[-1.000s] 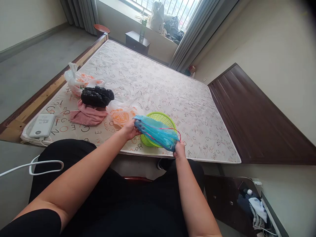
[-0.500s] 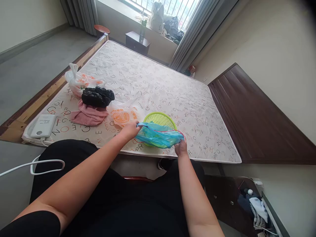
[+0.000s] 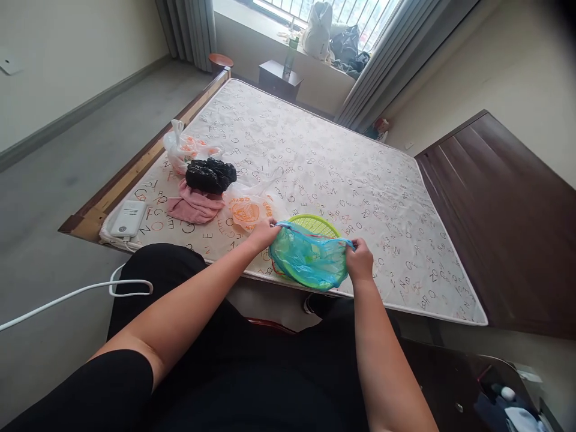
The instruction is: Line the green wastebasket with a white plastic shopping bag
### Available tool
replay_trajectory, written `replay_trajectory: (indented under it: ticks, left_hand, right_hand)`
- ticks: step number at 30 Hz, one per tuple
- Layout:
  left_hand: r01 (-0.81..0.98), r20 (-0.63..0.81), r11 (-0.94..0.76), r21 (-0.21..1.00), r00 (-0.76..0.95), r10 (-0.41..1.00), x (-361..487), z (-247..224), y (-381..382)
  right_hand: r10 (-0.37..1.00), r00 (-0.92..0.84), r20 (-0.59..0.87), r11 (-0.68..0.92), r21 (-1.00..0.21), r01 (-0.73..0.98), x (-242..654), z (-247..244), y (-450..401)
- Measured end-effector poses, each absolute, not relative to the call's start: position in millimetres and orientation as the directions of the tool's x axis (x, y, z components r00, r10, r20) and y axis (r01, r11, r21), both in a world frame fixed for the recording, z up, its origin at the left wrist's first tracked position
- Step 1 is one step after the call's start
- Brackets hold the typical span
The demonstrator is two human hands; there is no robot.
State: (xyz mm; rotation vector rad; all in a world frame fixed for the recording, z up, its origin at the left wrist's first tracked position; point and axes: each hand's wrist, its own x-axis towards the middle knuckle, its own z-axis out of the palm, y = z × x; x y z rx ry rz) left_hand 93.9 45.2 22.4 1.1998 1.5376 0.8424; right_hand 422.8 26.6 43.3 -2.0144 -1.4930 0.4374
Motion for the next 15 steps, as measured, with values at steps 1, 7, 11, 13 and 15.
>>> replay_trajectory:
  ticks: [1,7,11,13,15]
  left_hand:
    - [0.302,-0.278,0.271,0.914,-0.02,0.96,93.8,22.4,44.8]
    - [0.339,-0.227,0.191,0.921,0.068,0.972,96.3,18.2,39.4]
    - [0.258,-0.111,0.137,0.956,-0.112,0.987,91.0,16.5,44.8]
    - [0.175,-0.125,0.15,0.973,-0.147,0.981,86.8,15.9,48.9]
    - [0.142,-0.18,0.199,0.97,-0.133,0.975,83.5,15.2,51.9]
  right_hand:
    - [0.936,0.349,0.044,-0.246,-0.629,0.738,421.4,44.4,25.7]
    - [0.876,0.482,-0.003,-0.345,-0.704,0.621,409.6,47.9,25.4]
    - [0.825,0.545,-0.15,-0.349,-0.893,0.283,404.0,43.3,26.0]
    - [0.831,0.505,-0.233,-0.348,-0.926,0.145,400.9,39.9,26.0]
    - [0.85,0.451,-0.274,-0.356,-0.928,0.107,397.3,36.8,26.1]
